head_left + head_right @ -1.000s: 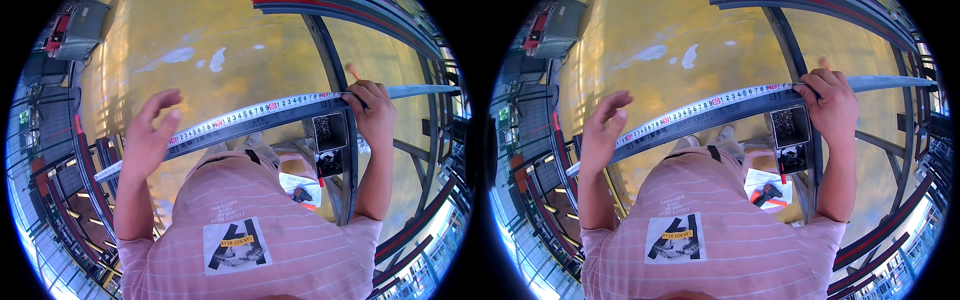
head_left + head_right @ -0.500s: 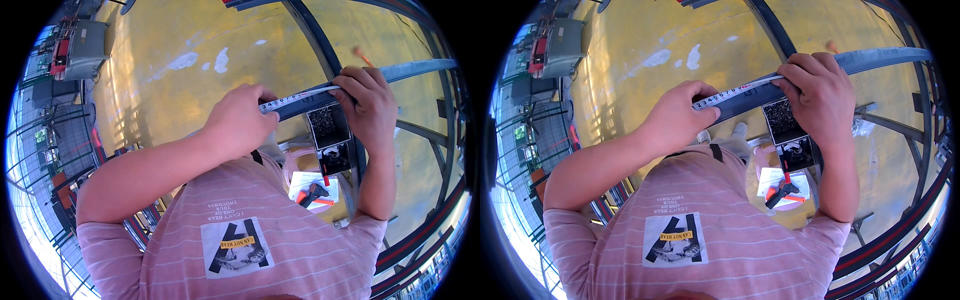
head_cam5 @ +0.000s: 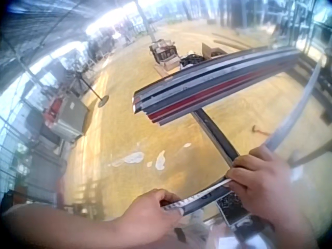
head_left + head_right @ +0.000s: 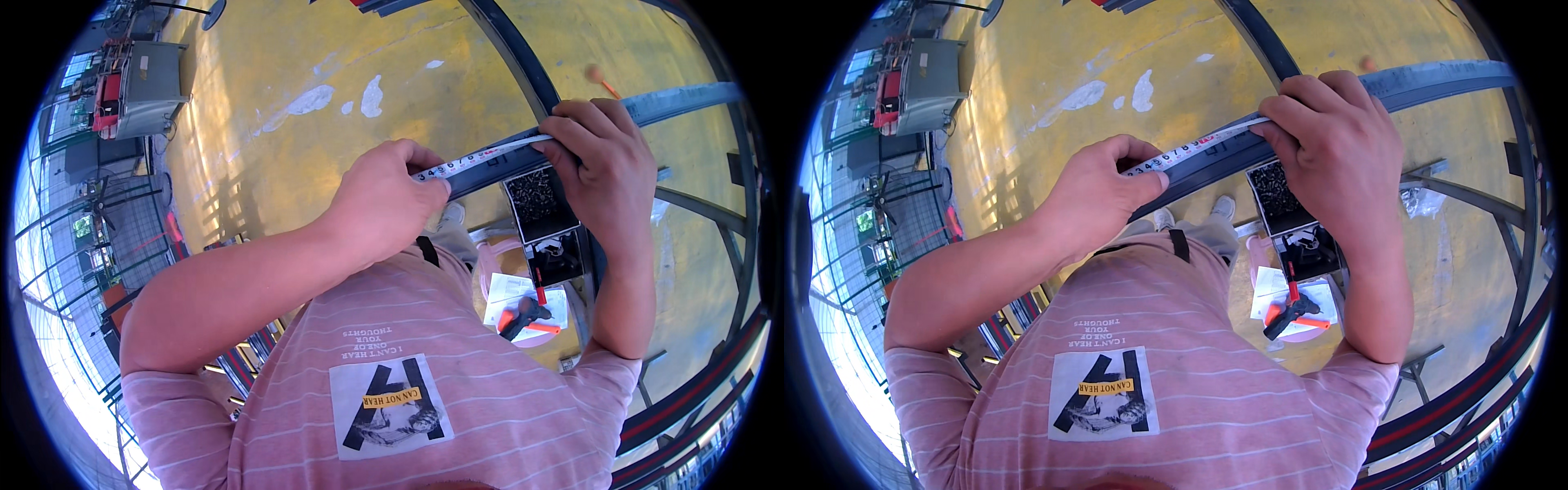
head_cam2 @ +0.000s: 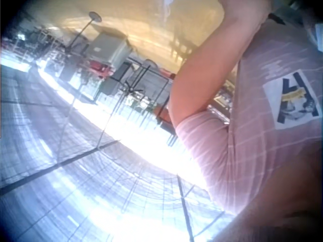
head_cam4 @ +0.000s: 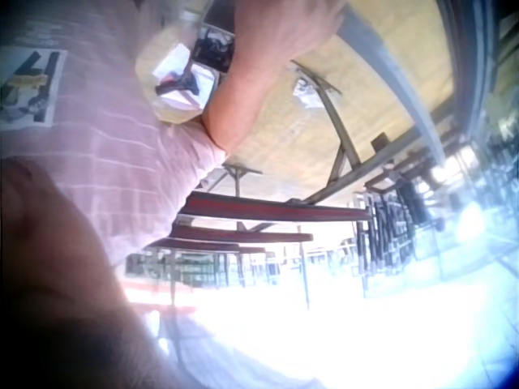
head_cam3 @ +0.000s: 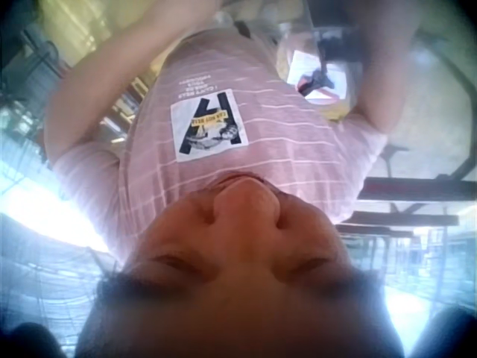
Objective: The person measures long metal rails using a tape measure on a workbench, then moves to boxes on the floor to pick up several metal brackets by hand, holding them together.
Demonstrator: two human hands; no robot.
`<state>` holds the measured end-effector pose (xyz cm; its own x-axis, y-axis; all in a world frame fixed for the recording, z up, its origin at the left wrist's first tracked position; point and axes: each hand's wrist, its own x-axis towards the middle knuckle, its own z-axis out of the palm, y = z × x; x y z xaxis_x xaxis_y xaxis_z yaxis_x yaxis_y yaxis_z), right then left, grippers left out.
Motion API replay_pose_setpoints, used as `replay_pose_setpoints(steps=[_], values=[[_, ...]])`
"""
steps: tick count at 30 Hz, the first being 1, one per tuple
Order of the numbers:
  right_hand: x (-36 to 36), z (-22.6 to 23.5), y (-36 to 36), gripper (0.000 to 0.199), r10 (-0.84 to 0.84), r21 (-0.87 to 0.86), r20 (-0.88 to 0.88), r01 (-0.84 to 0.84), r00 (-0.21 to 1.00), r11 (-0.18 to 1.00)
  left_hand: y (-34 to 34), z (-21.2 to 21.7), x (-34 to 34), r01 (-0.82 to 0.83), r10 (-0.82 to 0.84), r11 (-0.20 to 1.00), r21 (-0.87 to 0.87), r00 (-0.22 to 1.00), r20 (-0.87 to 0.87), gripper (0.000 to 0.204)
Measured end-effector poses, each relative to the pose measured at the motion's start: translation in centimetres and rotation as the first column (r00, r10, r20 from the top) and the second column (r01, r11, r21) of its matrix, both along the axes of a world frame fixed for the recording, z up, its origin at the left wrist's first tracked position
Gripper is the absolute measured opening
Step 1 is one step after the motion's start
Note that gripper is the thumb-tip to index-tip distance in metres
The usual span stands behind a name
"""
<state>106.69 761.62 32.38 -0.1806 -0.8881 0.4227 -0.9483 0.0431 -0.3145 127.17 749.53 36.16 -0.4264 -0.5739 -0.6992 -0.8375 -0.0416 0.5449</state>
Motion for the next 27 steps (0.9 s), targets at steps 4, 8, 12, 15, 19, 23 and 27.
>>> replay_pose_setpoints(steps=[4, 8, 12, 15, 19, 23, 27], values=[[0.2, 0.1, 0.0, 0.014, -0.022, -0.007, -0.005, 0.022, 1.000, 1.000, -0.2, -0.2, 0.0, -0.021, 0.021, 1.000, 0.014, 0.999, -0.026, 0.037], [0.3, 0.3, -0.3, 0.013, -0.016, -0.020, -0.038, 0.016, 0.999, 1.000, -0.8, -0.3, 0.2, -0.040, 0.042, 0.997, 0.072, 0.998, -0.035, 0.035], [-0.2, 0.7, -1.4, 0.012, 0.002, -0.052, -0.084, -0.006, 0.996, 0.999, -1.6, -0.7, -0.3, -0.053, 0.058, 0.995, 0.087, 0.996, -0.063, 0.034], [0.0, 1.1, -1.7, 0.013, 0.032, -0.027, -0.052, -0.034, 0.998, 0.999, -1.7, -0.9, 0.8, 0.078, -0.080, 0.997, -0.027, 0.994, -0.078, 0.031], [1.0, 1.5, 0.3, 0.015, 0.024, 0.016, 0.090, -0.025, 0.996, 1.000, -1.6, 1.0, 5.3, 0.378, -0.426, 0.834, -0.402, 0.904, -0.034, 0.022], [5.2, 1.2, 4.7, 0.018, -0.085, 0.047, 0.215, 0.076, 0.973, 0.996, -1.0, 4.3, 12.2, 0.613, -0.606, 0.677, -0.408, 0.778, 0.163, 0.016], [12.4, -1.4, 11.8, 0.019, -0.347, 0.110, 0.329, 0.329, 0.878, 0.938, -3.2, 4.8, 19.9, 0.753, -0.795, 0.382, -0.536, 0.564, 0.225, 0.012]])
